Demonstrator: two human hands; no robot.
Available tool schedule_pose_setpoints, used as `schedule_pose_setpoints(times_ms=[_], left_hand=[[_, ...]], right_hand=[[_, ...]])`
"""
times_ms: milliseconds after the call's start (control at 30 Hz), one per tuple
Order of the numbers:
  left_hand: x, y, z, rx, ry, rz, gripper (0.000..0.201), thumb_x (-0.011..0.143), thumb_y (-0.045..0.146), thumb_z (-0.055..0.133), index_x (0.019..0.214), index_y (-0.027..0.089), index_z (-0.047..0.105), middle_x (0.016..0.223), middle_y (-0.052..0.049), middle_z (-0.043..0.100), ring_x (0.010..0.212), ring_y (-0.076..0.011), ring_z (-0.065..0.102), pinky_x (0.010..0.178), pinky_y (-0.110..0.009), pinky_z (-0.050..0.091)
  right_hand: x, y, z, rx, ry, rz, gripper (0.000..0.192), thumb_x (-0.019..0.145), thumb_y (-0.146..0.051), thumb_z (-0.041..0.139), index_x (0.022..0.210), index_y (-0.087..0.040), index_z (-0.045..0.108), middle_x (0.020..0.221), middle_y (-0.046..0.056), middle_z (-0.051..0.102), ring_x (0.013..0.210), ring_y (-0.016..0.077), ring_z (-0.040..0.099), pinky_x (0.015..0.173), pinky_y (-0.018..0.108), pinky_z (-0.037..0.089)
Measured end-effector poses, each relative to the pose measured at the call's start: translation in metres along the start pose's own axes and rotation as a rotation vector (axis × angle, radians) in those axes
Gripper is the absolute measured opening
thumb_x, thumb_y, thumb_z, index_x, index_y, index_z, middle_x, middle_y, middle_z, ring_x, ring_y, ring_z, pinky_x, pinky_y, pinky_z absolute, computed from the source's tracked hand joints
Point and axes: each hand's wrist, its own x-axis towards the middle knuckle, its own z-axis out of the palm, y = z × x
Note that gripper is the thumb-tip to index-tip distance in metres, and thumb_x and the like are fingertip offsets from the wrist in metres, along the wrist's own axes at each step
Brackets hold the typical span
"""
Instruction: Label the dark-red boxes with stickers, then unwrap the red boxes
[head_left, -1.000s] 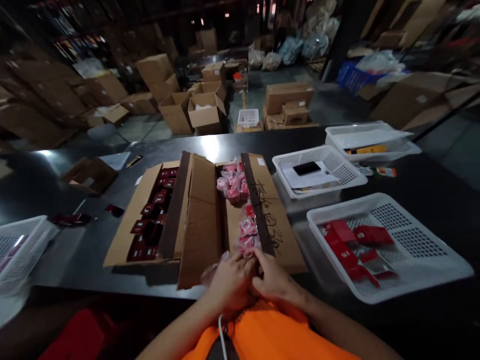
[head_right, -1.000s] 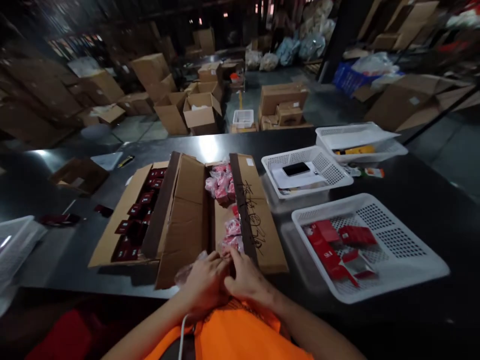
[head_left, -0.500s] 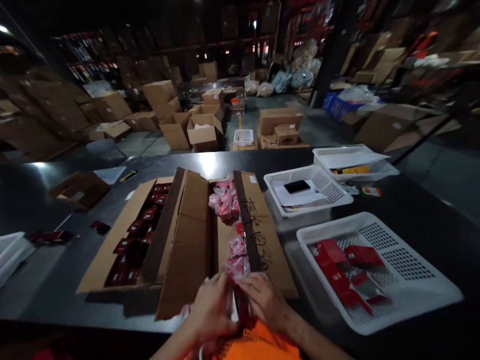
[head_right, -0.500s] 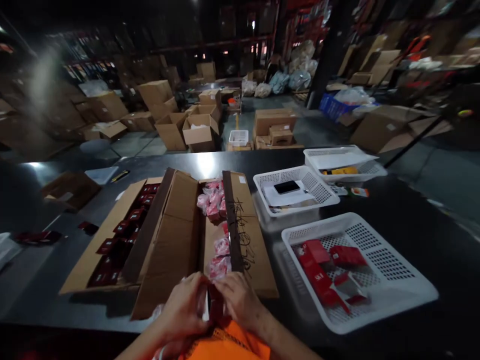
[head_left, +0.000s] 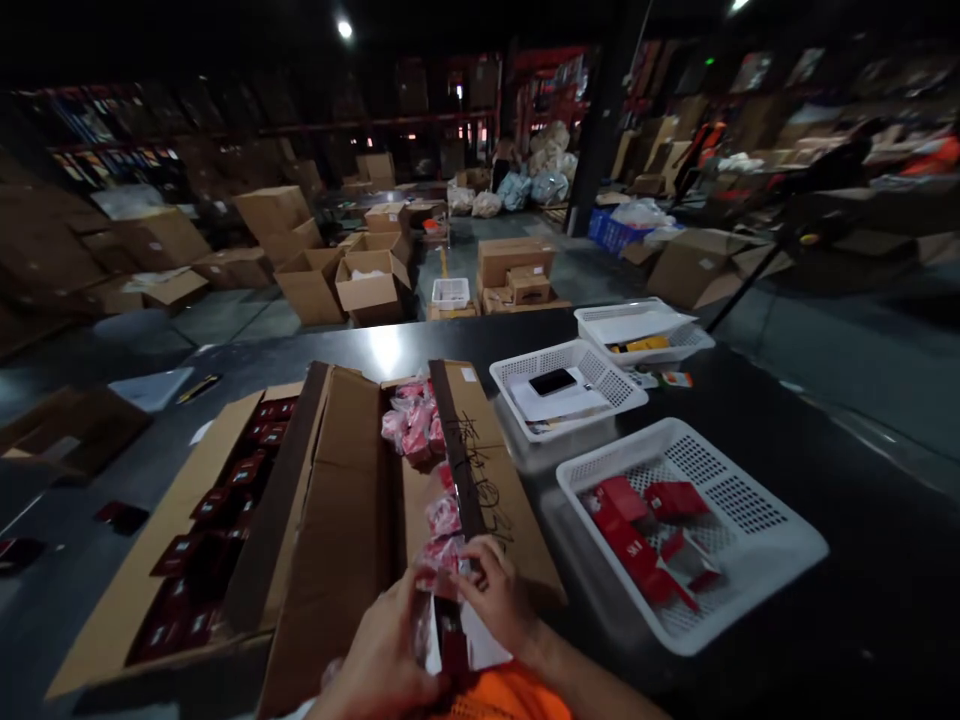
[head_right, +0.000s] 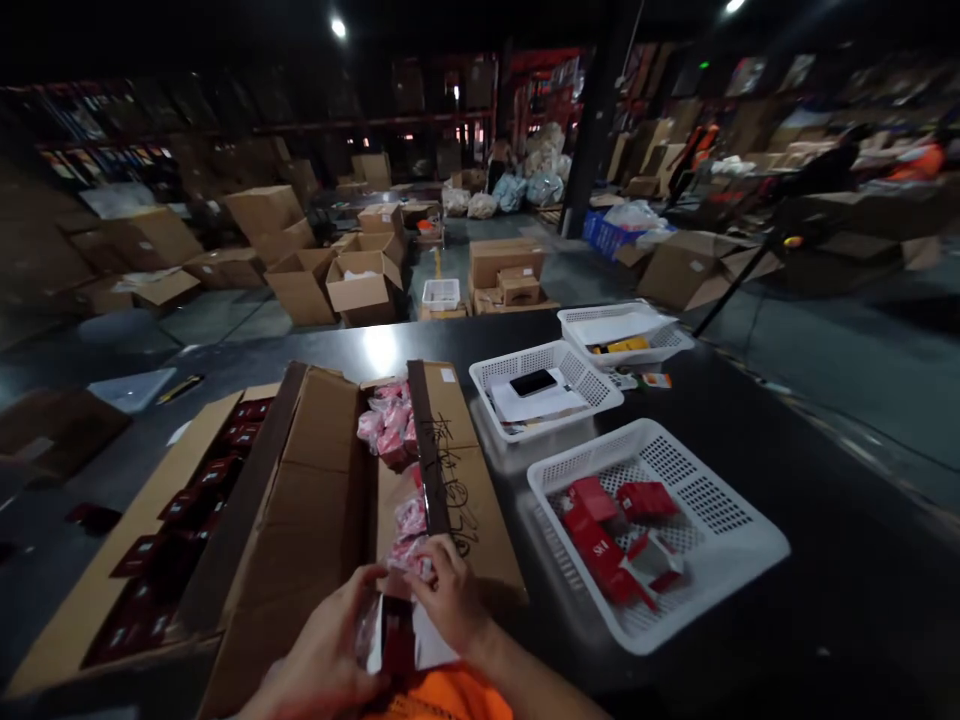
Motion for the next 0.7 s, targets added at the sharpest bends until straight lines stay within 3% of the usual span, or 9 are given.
schedule_pose_setpoints(times_ms=[133, 300, 400, 500, 633, 700], left_hand=[[0.004, -0.009, 0.002, -0.002, -0.004, -0.017, 0.094, 0.052, 0.026, 0.068, 0.142, 0.02, 0.044, 0.132, -0.012, 0.067, 0.118, -0.029, 0.065, 0.102, -0.032, 0.049], [0.009, -0.03, -0.001, -0.069, -0.147, -0.142, 0.071, 0.066, 0.046, 0.059, 0.13, 0.014, 0.054, 0.111, -0.01, 0.076, 0.099, -0.0278, 0.072, 0.087, -0.031, 0.055], [0.009, -0.045, -0.005, -0.019, -0.266, -0.161, 0.087, 0.064, 0.051, 0.065, 0.142, 0.017, 0.048, 0.113, -0.008, 0.077, 0.105, -0.0294, 0.072, 0.089, -0.03, 0.055], [0.004, -0.046, -0.009, 0.14, -0.285, -0.23, 0.093, 0.065, 0.041, 0.068, 0.152, 0.022, 0.039, 0.106, -0.005, 0.079, 0.104, -0.0292, 0.074, 0.088, -0.031, 0.054], [-0.001, -0.023, -0.016, 0.324, -0.213, -0.217, 0.078, 0.078, 0.038, 0.06, 0.153, 0.028, 0.04, 0.102, -0.004, 0.078, 0.102, -0.0265, 0.074, 0.083, -0.029, 0.054], [0.001, -0.006, -0.022, 0.443, -0.208, -0.156, 0.073, 0.082, 0.042, 0.059, 0.152, 0.03, 0.043, 0.106, -0.007, 0.077, 0.102, -0.0281, 0.074, 0.08, -0.031, 0.053]], right_hand=[[-0.007, -0.003, 0.006, 0.013, -0.144, -0.167, 0.03, 0.085, -0.011, 0.051, 0.1, -0.02, 0.075, 0.098, 0.009, 0.075, 0.097, 0.0219, 0.072, 0.091, 0.035, 0.057], [-0.018, -0.003, 0.01, 0.197, -0.35, -0.017, 0.04, 0.076, -0.018, 0.068, 0.115, -0.019, 0.074, 0.117, 0.01, 0.074, 0.11, 0.0236, 0.068, 0.097, 0.034, 0.053], [-0.019, -0.004, 0.008, 0.317, -0.379, 0.17, 0.037, 0.072, -0.025, 0.075, 0.109, -0.02, 0.075, 0.11, 0.006, 0.074, 0.101, 0.0203, 0.067, 0.09, 0.031, 0.052], [-0.019, -0.005, 0.006, 0.59, -0.348, 0.361, 0.035, 0.063, -0.036, 0.083, 0.091, -0.017, 0.076, 0.094, 0.004, 0.073, 0.088, 0.0184, 0.064, 0.083, 0.03, 0.051], [-0.023, -0.002, 0.009, 0.8, -0.302, 0.443, 0.053, 0.074, -0.065, 0.072, 0.063, -0.013, 0.069, 0.07, 0.005, 0.066, 0.075, 0.0177, 0.061, 0.078, 0.032, 0.049], [-0.023, 0.002, 0.015, 0.753, -0.242, 0.486, 0.055, 0.062, -0.066, 0.083, 0.066, -0.013, 0.069, 0.062, 0.0, 0.058, 0.064, 0.0134, 0.053, 0.071, 0.03, 0.047]])
